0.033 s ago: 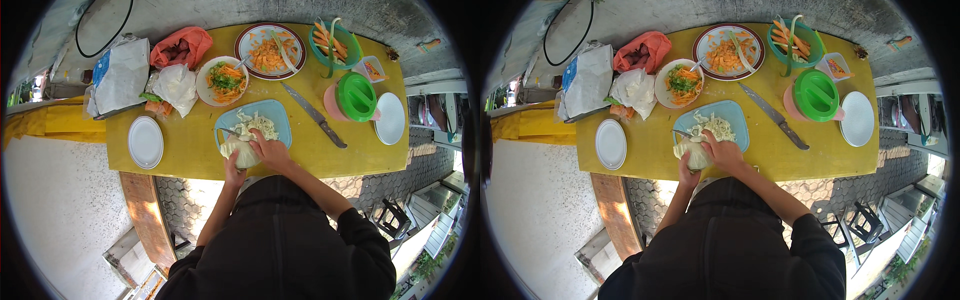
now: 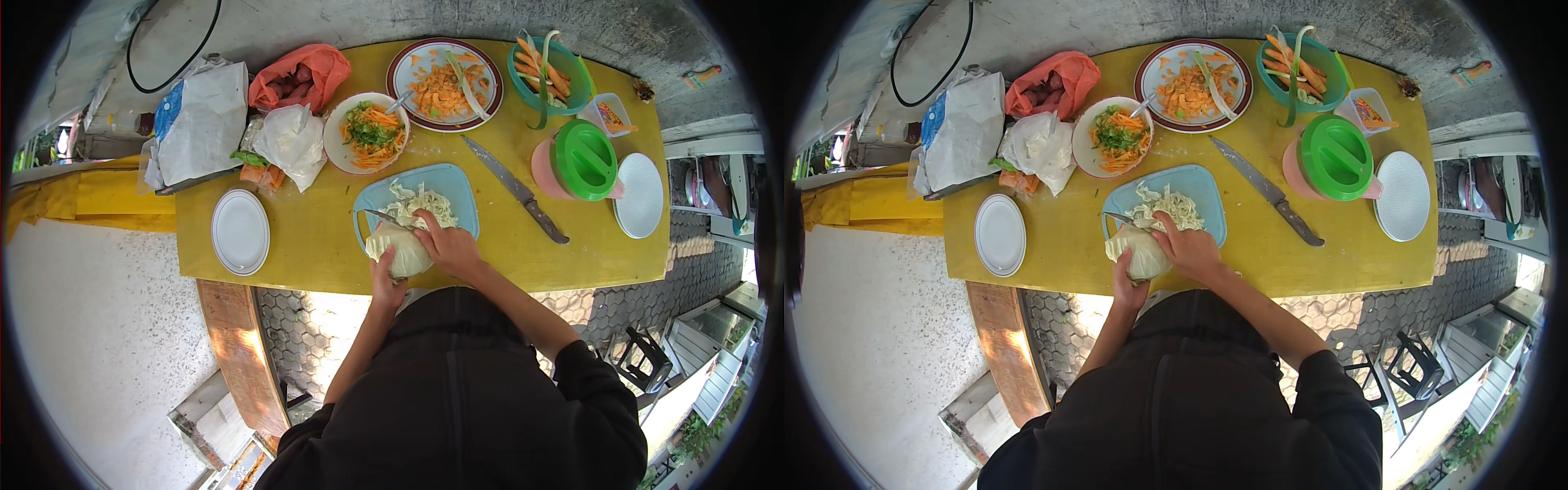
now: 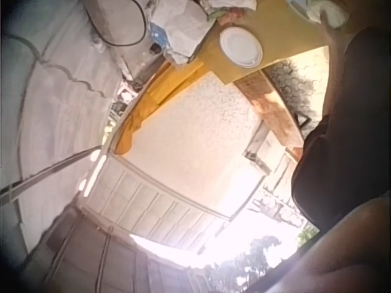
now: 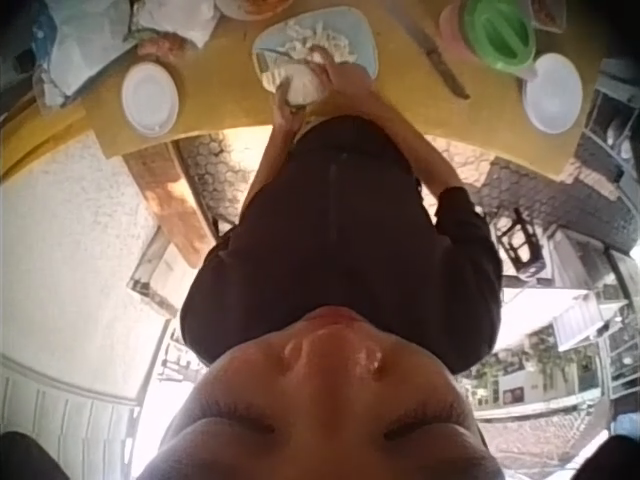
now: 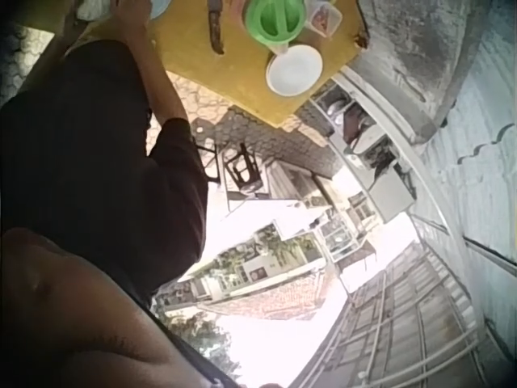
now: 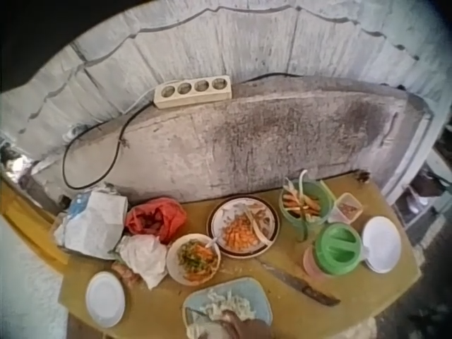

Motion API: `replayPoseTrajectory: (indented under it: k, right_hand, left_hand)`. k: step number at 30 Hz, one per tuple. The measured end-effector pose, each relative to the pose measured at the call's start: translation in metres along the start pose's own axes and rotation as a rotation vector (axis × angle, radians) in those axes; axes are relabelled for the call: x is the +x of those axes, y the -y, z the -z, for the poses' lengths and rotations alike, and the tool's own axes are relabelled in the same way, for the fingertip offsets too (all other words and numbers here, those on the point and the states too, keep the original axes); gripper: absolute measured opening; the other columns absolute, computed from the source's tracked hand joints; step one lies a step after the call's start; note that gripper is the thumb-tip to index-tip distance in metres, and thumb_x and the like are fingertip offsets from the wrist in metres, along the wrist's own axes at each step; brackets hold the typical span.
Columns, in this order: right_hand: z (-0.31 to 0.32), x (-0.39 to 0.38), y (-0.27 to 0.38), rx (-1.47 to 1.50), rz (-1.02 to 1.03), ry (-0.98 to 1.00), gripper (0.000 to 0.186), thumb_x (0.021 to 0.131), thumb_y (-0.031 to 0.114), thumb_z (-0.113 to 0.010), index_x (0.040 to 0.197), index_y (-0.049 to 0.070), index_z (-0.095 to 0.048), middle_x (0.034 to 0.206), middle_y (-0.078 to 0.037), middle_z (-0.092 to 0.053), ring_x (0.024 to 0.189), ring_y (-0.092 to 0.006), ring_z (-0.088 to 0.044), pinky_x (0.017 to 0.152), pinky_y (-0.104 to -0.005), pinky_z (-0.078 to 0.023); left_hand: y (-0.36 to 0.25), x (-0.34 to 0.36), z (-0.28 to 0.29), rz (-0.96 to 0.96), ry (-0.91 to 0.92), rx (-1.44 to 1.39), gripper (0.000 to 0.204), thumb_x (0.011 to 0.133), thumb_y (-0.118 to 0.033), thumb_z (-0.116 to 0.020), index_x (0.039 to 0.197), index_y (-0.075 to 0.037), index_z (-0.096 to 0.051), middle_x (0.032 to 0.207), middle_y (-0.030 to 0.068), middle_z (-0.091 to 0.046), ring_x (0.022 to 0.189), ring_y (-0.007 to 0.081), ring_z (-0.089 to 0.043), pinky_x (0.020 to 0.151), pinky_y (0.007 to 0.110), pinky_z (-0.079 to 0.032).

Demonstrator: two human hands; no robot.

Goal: The recorder prepares various vegetables including chopping greens and slicing cabbage at an outdoor table.

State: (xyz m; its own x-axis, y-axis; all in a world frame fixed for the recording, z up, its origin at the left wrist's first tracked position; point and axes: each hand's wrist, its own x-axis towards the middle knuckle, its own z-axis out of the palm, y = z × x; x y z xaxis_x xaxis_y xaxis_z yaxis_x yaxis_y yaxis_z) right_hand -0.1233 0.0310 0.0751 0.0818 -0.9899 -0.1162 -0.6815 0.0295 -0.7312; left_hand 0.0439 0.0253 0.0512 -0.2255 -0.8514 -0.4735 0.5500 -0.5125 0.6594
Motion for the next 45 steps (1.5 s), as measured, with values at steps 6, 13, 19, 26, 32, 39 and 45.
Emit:
replayPoseTrajectory:
  k: [6, 13, 19, 26, 32, 39, 45]
  right_hand:
    - [-0.008, -0.01, -0.01, 0.193, -0.156, 0.083, 0.031, 0.091, 0.031, -0.039, 0.118, 0.016, -0.038, 0.052, -0.015, -0.051, 0.051, -0.0362, -0.054, 0.046, -0.0458, -0.039]
    - [0.0, -0.015, 0.007, 0.197, -0.043, 0.088, 0.033, 0.091, 0.035, -0.038, 0.118, 0.016, -0.038, 0.049, -0.015, -0.052, 0.047, -0.036, -0.054, 0.043, -0.046, -0.041]
    - [-0.01, -0.012, 0.008, 0.075, 0.012, 0.032, 0.039, 0.09, 0.034, -0.041, 0.125, 0.017, -0.036, 0.045, -0.013, -0.05, 0.042, -0.0325, -0.053, 0.038, -0.0432, -0.04]
    - [-0.011, -0.006, 0.014, 0.061, 0.013, 0.031, 0.039, 0.092, 0.03, -0.038, 0.127, 0.015, -0.034, 0.049, -0.014, -0.05, 0.046, -0.033, -0.053, 0.042, -0.0438, -0.039]
    - [-0.012, -0.007, 0.009, 0.037, 0.001, 0.048, 0.039, 0.091, 0.036, -0.037, 0.125, 0.016, -0.037, 0.048, -0.014, -0.052, 0.045, -0.0336, -0.054, 0.042, -0.0443, -0.042]
    - [-0.013, -0.001, 0.004, 0.056, -0.041, 0.093, 0.036, 0.092, 0.034, -0.036, 0.124, 0.018, -0.038, 0.052, -0.014, -0.053, 0.049, -0.0338, -0.055, 0.045, -0.0448, -0.042]
    - [-0.021, -0.002, -0.003, 0.091, -0.09, 0.126, 0.035, 0.092, 0.033, -0.036, 0.124, 0.019, -0.037, 0.057, -0.014, -0.055, 0.052, -0.0344, -0.055, 0.048, -0.0447, -0.042]
  left_hand:
    - [-0.016, 0.011, 0.013, 0.049, -0.124, -0.093, 0.043, 0.087, -0.03, -0.046, 0.124, -0.009, -0.039, 0.12, 0.0079, -0.049, 0.112, 0.0235, -0.046, 0.095, 0.04, -0.037]
    - [-0.005, 0.011, 0.023, 0.04, -0.08, -0.054, 0.043, 0.088, -0.03, -0.043, 0.124, -0.008, -0.039, 0.12, 0.0088, -0.048, 0.112, 0.0224, -0.046, 0.095, 0.038, -0.037]
    - [-0.002, 0.012, 0.019, 0.045, -0.057, -0.068, 0.043, 0.088, -0.032, -0.042, 0.123, -0.008, -0.039, 0.117, 0.0084, -0.049, 0.11, 0.0219, -0.047, 0.094, 0.038, -0.037]
    - [-0.001, 0.004, 0.013, 0.031, -0.029, -0.054, 0.044, 0.087, -0.033, -0.043, 0.123, -0.008, -0.039, 0.118, 0.0083, -0.05, 0.111, 0.0216, -0.046, 0.094, 0.038, -0.036]
    - [-0.004, 0.002, 0.014, 0.041, -0.074, -0.076, 0.046, 0.087, -0.033, -0.043, 0.125, -0.008, -0.038, 0.12, 0.009, -0.048, 0.112, 0.023, -0.045, 0.095, 0.039, -0.036]
    - [0.001, -0.001, 0.009, 0.065, -0.067, -0.107, 0.046, 0.087, -0.033, -0.044, 0.125, -0.007, -0.038, 0.121, 0.0097, -0.047, 0.113, 0.023, -0.045, 0.096, 0.04, -0.035]
    - [0.008, -0.003, 0.014, 0.072, -0.068, -0.069, 0.047, 0.087, -0.033, -0.045, 0.126, -0.009, -0.037, 0.122, 0.0089, -0.047, 0.113, 0.0231, -0.045, 0.096, 0.04, -0.035]
